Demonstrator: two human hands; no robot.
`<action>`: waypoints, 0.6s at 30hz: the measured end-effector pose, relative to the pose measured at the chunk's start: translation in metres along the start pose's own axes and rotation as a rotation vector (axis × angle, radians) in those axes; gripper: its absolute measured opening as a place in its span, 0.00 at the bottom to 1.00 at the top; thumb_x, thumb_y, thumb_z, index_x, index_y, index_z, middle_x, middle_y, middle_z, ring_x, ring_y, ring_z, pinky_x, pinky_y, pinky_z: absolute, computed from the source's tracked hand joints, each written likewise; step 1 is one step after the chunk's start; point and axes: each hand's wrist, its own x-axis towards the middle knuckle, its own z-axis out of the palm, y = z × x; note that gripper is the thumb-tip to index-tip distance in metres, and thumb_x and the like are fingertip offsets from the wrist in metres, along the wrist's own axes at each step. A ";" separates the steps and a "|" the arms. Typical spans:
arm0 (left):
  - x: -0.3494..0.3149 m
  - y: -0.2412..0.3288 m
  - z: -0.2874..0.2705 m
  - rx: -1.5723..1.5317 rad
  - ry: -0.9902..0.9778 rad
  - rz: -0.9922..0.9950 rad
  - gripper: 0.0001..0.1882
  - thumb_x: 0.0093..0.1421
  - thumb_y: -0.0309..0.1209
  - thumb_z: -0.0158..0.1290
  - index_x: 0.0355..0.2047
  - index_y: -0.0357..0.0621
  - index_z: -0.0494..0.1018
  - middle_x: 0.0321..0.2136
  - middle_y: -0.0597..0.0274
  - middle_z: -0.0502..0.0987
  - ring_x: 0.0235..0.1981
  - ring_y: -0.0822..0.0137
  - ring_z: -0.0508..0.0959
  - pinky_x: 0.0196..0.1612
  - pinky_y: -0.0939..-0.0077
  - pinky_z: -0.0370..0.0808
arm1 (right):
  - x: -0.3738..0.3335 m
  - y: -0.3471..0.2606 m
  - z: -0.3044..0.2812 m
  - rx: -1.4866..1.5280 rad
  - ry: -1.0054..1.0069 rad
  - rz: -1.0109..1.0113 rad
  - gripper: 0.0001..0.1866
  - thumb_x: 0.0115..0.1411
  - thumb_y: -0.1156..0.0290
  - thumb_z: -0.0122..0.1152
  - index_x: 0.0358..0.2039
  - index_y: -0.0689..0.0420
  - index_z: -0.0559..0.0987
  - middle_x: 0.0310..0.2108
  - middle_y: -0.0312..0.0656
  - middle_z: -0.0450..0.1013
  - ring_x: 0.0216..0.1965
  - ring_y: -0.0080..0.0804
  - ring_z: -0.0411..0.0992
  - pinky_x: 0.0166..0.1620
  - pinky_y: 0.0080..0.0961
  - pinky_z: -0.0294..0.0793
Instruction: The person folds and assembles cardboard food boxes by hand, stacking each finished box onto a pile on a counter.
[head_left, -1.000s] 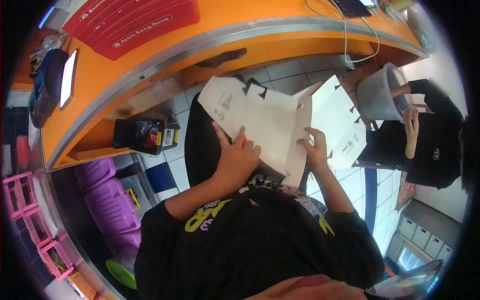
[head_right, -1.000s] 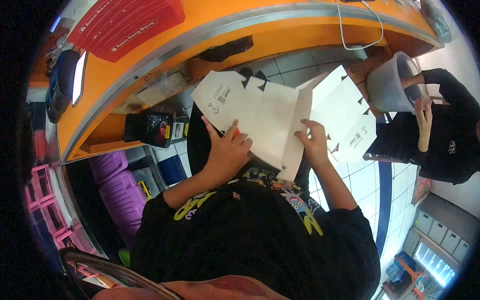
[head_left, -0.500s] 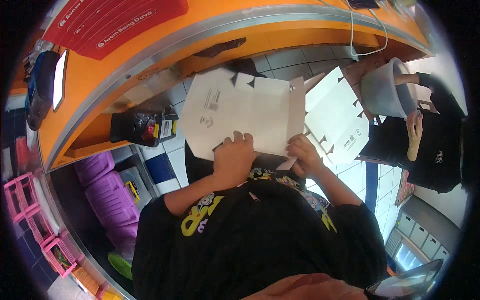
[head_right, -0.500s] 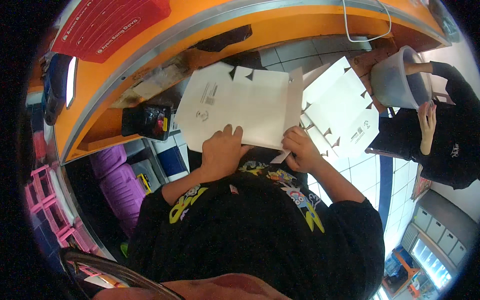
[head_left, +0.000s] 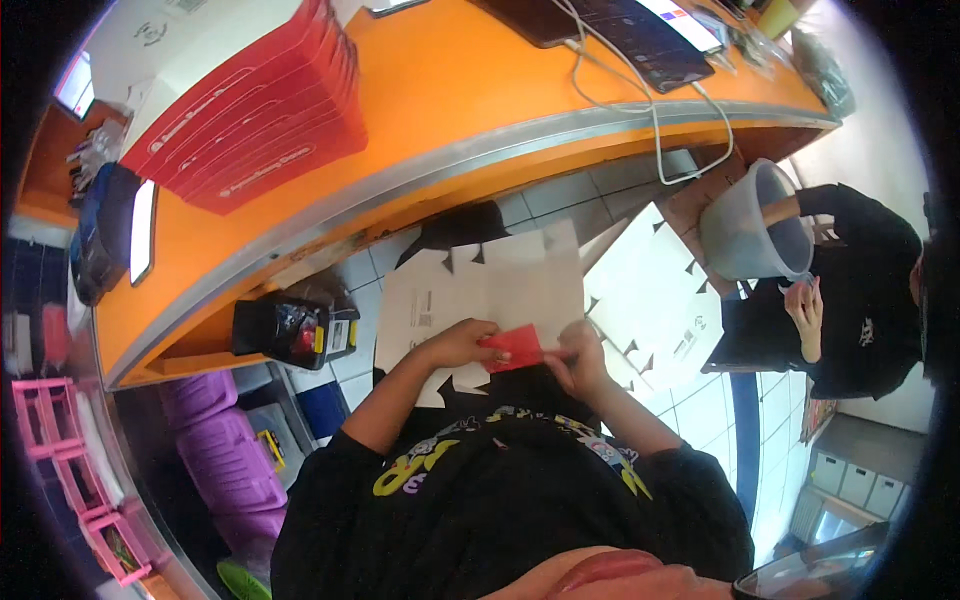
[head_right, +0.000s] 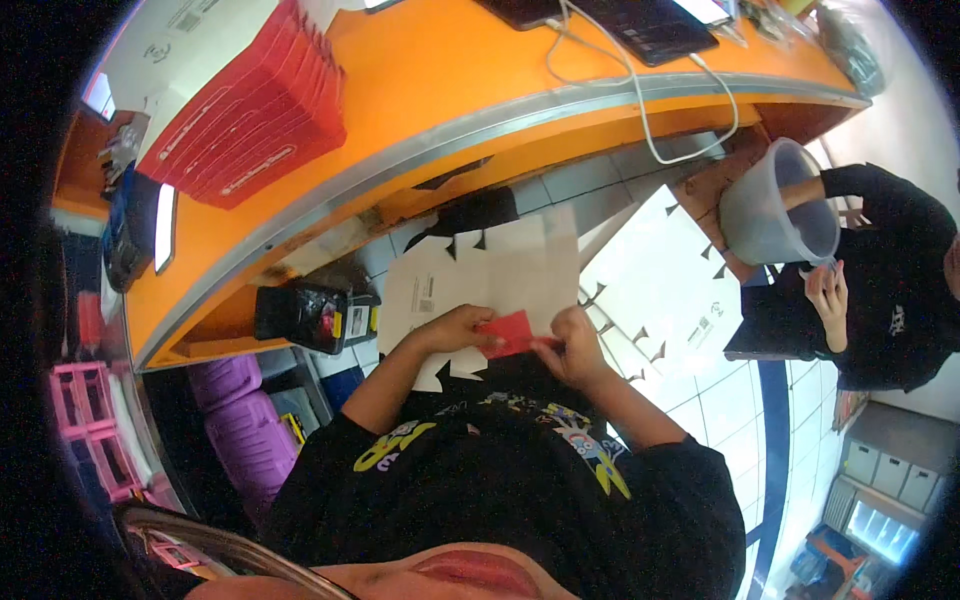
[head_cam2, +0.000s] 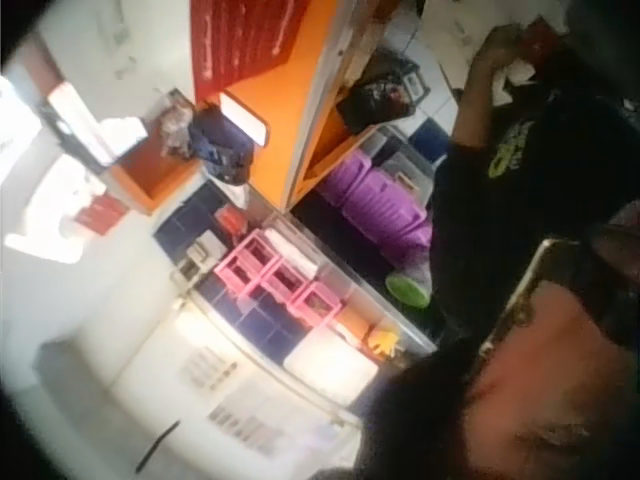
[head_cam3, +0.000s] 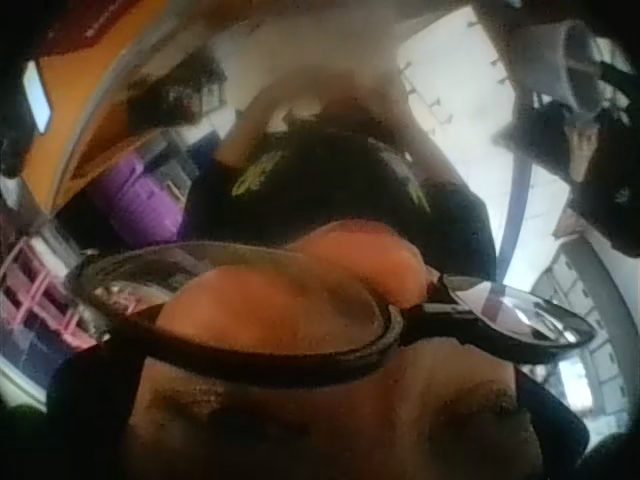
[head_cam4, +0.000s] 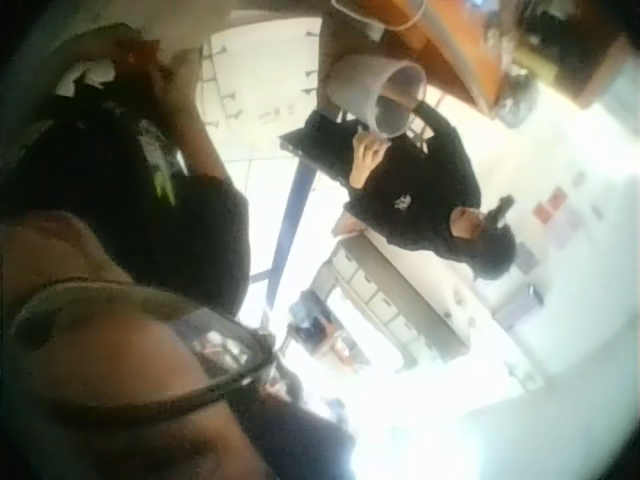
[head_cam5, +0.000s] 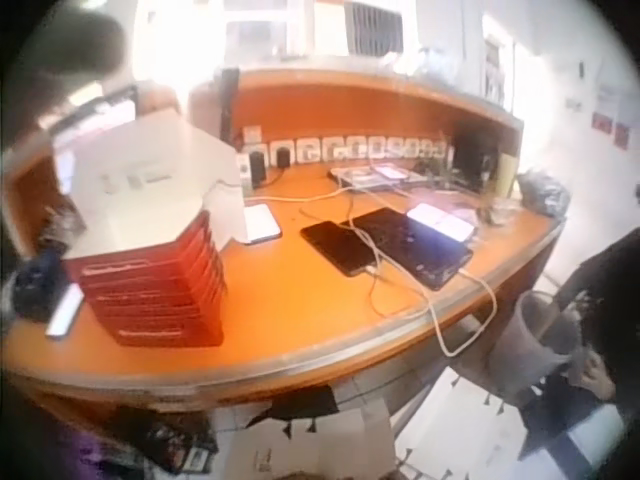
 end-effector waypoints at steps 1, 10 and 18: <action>-0.001 -0.003 0.000 -0.002 0.043 0.058 0.20 0.60 0.44 0.56 0.38 0.37 0.75 0.34 0.59 0.77 0.35 0.73 0.74 0.40 0.76 0.71 | 0.008 0.000 0.001 -0.063 -0.033 0.180 0.20 0.49 0.67 0.70 0.32 0.60 0.68 0.30 0.47 0.65 0.33 0.46 0.67 0.37 0.40 0.67; -0.021 0.015 0.005 -0.423 0.223 -0.118 0.17 0.61 0.35 0.55 0.45 0.36 0.74 0.37 0.63 0.78 0.39 0.75 0.75 0.45 0.78 0.72 | 0.076 -0.017 -0.008 -0.209 -0.242 -0.147 0.19 0.51 0.59 0.66 0.35 0.59 0.72 0.32 0.49 0.68 0.33 0.48 0.69 0.36 0.40 0.71; -0.046 0.038 -0.001 0.118 0.667 0.303 0.12 0.59 0.29 0.55 0.42 0.40 0.76 0.37 0.52 0.80 0.40 0.66 0.79 0.47 0.71 0.73 | 0.126 -0.046 -0.008 -0.351 -0.461 0.037 0.17 0.57 0.63 0.60 0.41 0.59 0.70 0.44 0.52 0.69 0.42 0.54 0.72 0.43 0.42 0.74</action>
